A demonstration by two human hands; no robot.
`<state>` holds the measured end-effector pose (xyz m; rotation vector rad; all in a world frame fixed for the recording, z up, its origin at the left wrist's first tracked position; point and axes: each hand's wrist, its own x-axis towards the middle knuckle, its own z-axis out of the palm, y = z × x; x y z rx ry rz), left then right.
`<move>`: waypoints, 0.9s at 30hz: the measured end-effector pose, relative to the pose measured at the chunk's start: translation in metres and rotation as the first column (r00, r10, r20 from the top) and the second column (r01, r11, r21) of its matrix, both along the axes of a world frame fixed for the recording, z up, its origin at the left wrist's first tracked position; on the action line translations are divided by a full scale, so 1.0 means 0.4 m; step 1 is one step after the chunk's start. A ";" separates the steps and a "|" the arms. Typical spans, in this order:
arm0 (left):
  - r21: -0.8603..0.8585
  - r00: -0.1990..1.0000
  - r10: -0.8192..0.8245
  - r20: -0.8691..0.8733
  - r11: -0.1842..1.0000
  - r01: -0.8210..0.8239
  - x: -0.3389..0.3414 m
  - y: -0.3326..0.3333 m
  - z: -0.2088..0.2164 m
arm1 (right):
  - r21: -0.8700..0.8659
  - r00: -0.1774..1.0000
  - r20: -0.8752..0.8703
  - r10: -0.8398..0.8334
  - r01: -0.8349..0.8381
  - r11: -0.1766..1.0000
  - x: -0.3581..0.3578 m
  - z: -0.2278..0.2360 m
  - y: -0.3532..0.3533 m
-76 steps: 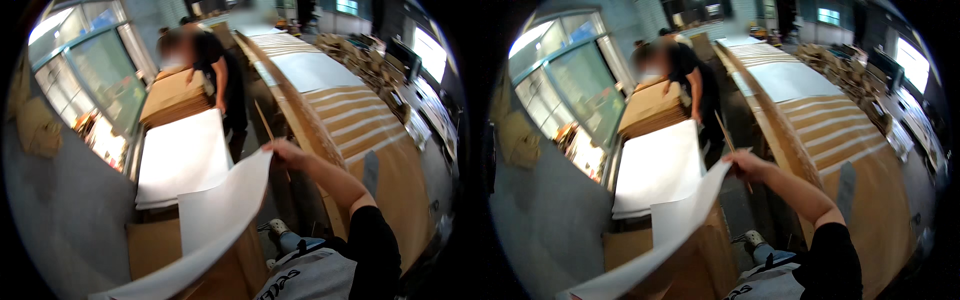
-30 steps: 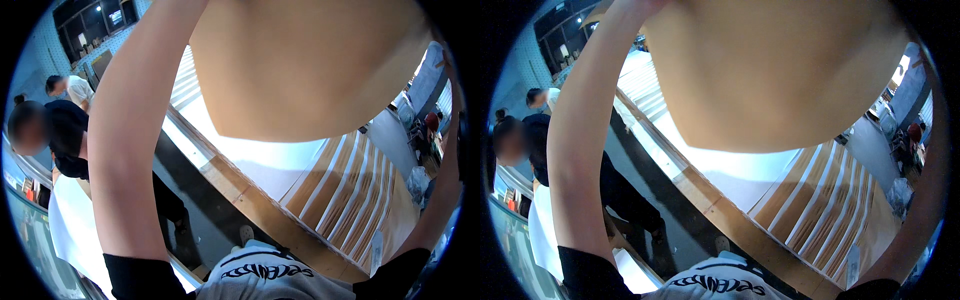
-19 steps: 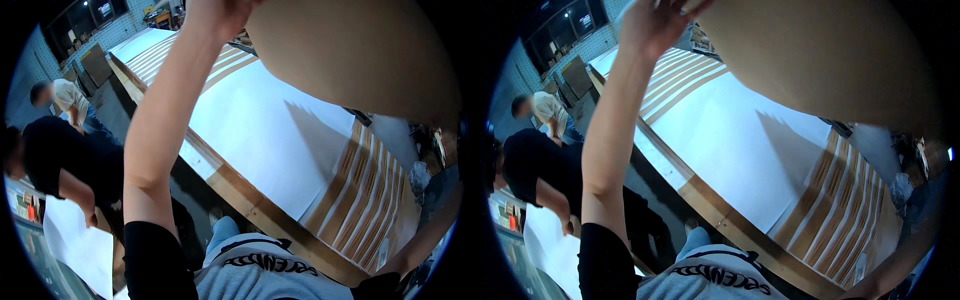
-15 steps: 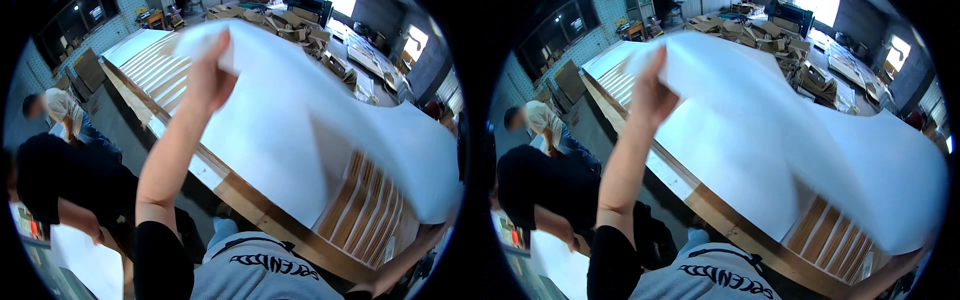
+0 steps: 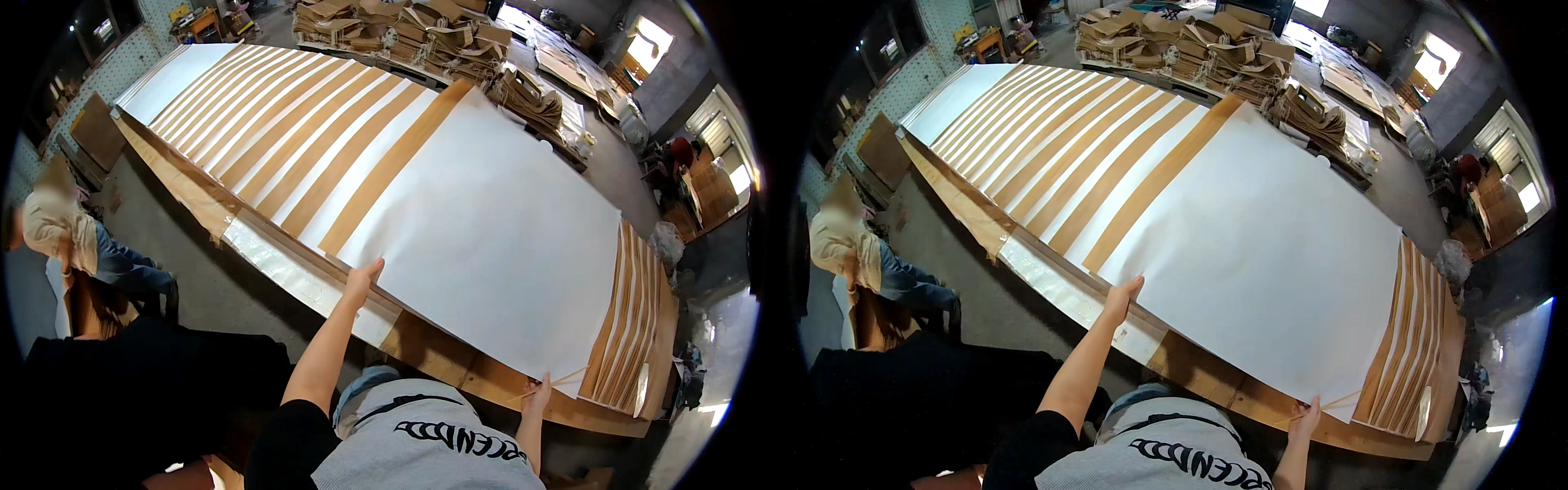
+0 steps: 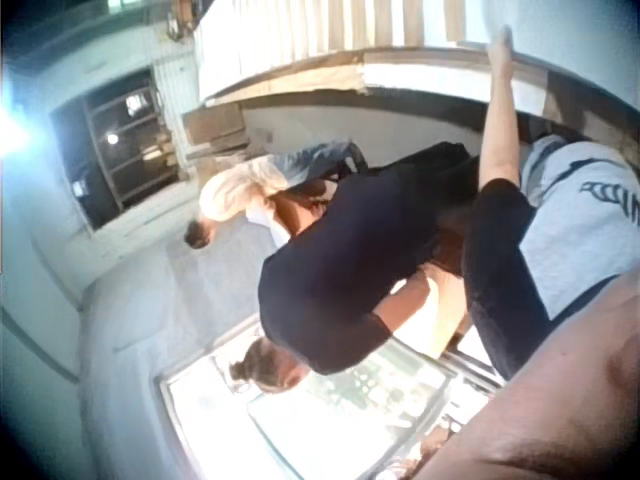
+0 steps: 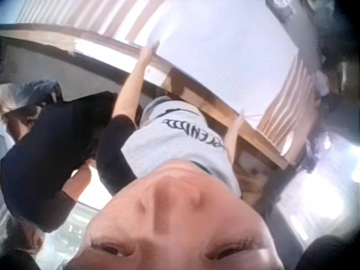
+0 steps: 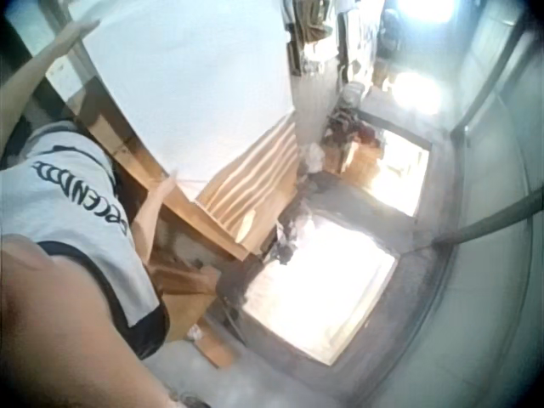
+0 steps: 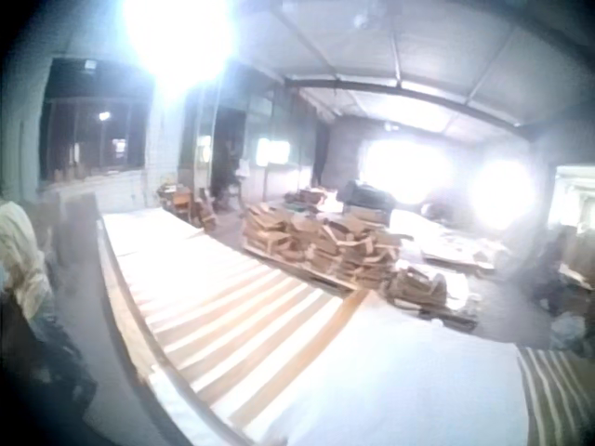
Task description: The person repeatedly picks up large white sheets and brown kraft paper sheets, places them on a long workbench, and stacks them. The person uses a thin wooden stick to smooth or align the sheets during stacking.
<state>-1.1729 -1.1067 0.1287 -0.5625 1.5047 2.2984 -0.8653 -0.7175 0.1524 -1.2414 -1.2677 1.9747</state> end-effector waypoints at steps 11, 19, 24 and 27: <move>0.129 0.985 0.163 0.054 0.977 -0.169 -0.002 -0.007 -0.017 | 0.146 0.998 0.049 -0.036 0.029 0.989 -0.038 -0.037 -0.003; 0.119 0.989 0.140 0.048 0.982 -0.144 -0.003 -0.007 -0.005 | 0.143 0.985 0.163 -0.051 0.028 0.989 -0.042 -0.055 0.031; 0.006 0.986 0.148 -0.081 0.989 -0.148 0.007 -0.027 -0.002 | 0.122 0.980 0.196 -0.034 0.010 0.992 -0.040 -0.061 0.043; -0.184 0.864 0.337 -0.373 0.886 -0.425 0.004 -0.044 0.036 | 0.132 0.984 0.177 -0.014 -0.010 0.991 -0.038 -0.054 0.035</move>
